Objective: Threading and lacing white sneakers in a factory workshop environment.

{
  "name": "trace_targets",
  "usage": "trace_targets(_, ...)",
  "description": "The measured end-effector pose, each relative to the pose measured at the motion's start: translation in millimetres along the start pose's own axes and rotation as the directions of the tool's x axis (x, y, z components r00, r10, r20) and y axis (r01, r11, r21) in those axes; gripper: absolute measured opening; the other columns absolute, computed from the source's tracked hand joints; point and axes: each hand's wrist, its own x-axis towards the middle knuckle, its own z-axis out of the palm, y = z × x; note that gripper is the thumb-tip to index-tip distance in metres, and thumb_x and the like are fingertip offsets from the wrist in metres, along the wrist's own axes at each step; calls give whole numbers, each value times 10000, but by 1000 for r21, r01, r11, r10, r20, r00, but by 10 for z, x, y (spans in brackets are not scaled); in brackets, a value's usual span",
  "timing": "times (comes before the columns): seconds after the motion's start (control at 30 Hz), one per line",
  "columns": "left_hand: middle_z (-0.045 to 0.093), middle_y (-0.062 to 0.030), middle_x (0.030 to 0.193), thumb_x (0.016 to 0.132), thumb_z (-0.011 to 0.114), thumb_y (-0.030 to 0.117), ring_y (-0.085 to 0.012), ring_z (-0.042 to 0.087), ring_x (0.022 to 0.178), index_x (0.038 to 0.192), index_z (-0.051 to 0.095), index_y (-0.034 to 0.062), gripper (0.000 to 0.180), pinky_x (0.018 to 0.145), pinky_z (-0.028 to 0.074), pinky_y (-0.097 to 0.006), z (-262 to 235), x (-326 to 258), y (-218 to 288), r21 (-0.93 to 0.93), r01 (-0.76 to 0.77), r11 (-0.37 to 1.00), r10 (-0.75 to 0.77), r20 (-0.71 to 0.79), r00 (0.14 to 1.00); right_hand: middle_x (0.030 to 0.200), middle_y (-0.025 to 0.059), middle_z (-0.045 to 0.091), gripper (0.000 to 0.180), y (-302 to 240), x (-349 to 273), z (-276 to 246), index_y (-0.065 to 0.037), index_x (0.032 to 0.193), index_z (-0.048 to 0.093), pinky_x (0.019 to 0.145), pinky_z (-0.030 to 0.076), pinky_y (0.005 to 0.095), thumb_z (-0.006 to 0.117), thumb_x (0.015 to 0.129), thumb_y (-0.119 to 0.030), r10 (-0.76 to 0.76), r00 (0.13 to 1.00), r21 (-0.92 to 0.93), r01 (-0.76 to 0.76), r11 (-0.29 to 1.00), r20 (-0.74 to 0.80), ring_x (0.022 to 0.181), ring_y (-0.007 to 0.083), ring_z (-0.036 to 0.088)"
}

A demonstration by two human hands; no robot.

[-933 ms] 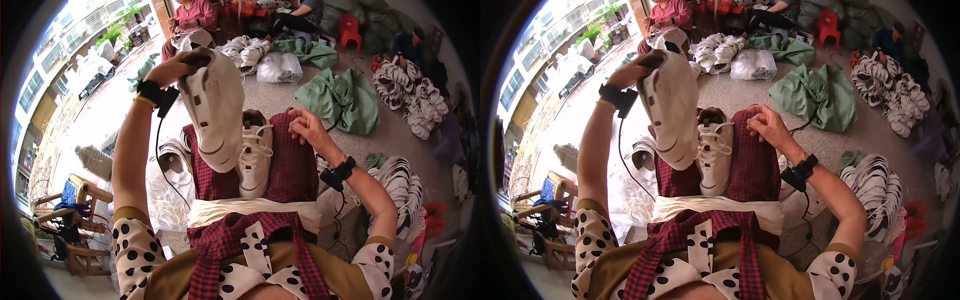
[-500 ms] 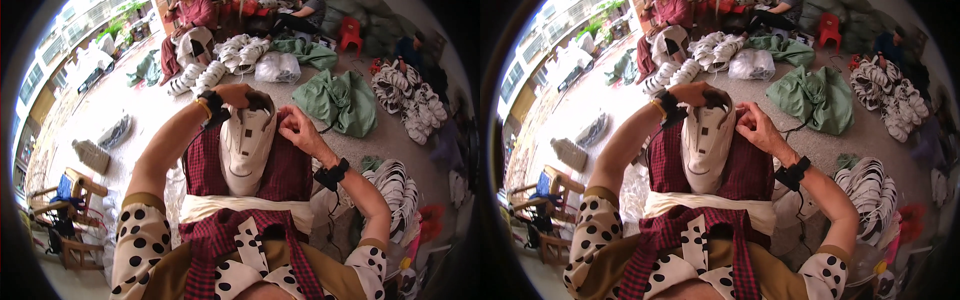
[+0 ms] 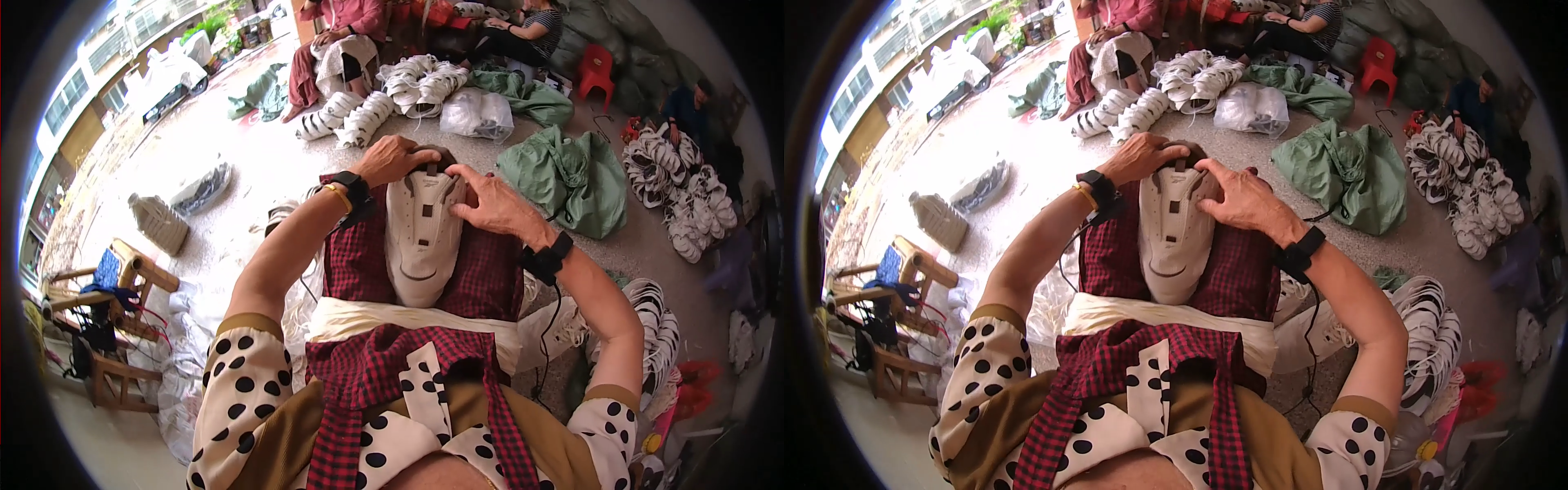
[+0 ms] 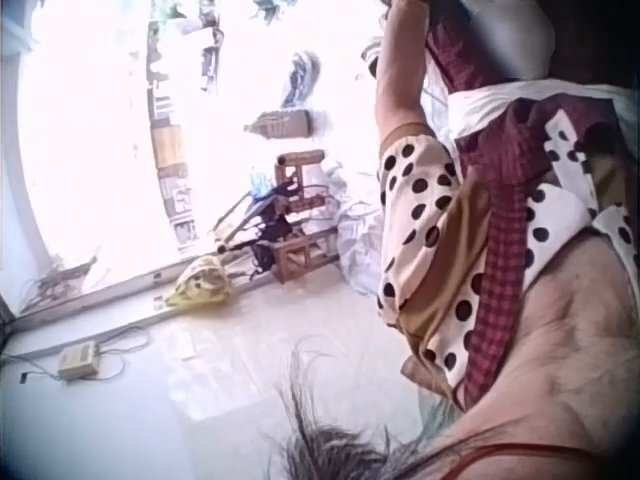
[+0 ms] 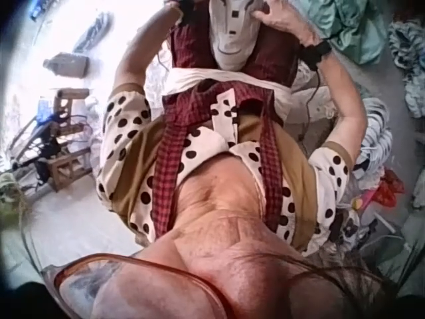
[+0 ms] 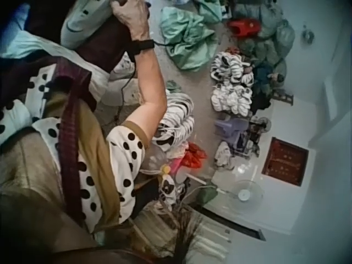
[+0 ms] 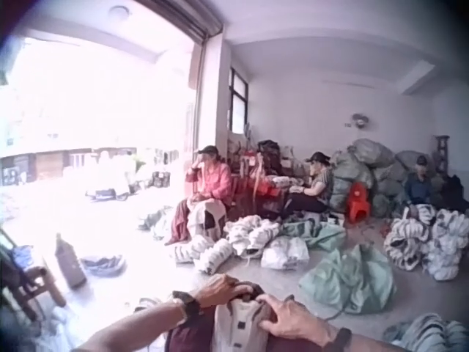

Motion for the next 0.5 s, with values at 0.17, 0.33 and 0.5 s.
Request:
trace_targets(0.17,672,-211,688,918,585,607,-368,677,693,775,748,2,642,679,513,-457,99,-43,102,-230,267,936,-285,-49,957,908,155,698,682,307,98,-103,-111,1452,444,680,520,382,668,809,-124,22,990,-226,10,974,141,684,266,660)
trace_targets(0.33,686,-261,786,913,598,601,-389,694,781,911,756,-7,629,725,529,-444,249,-83,-103,-317,159,935,-208,-130,969,965,131,672,702,-173,139,-113,-39,1438,450,764,521,349,704,834,-293,224,935,168,-276,946,274,818,191,634)
trace_targets(0.5,699,-158,880,1032,495,384,-312,683,736,1221,705,238,318,686,528,-404,324,104,-404,-3,23,1000,-23,-43,999,1002,212,709,754,340,219,270,-99,1434,446,785,556,391,706,820,-450,80,996,45,-79,996,-33,881,323,699)
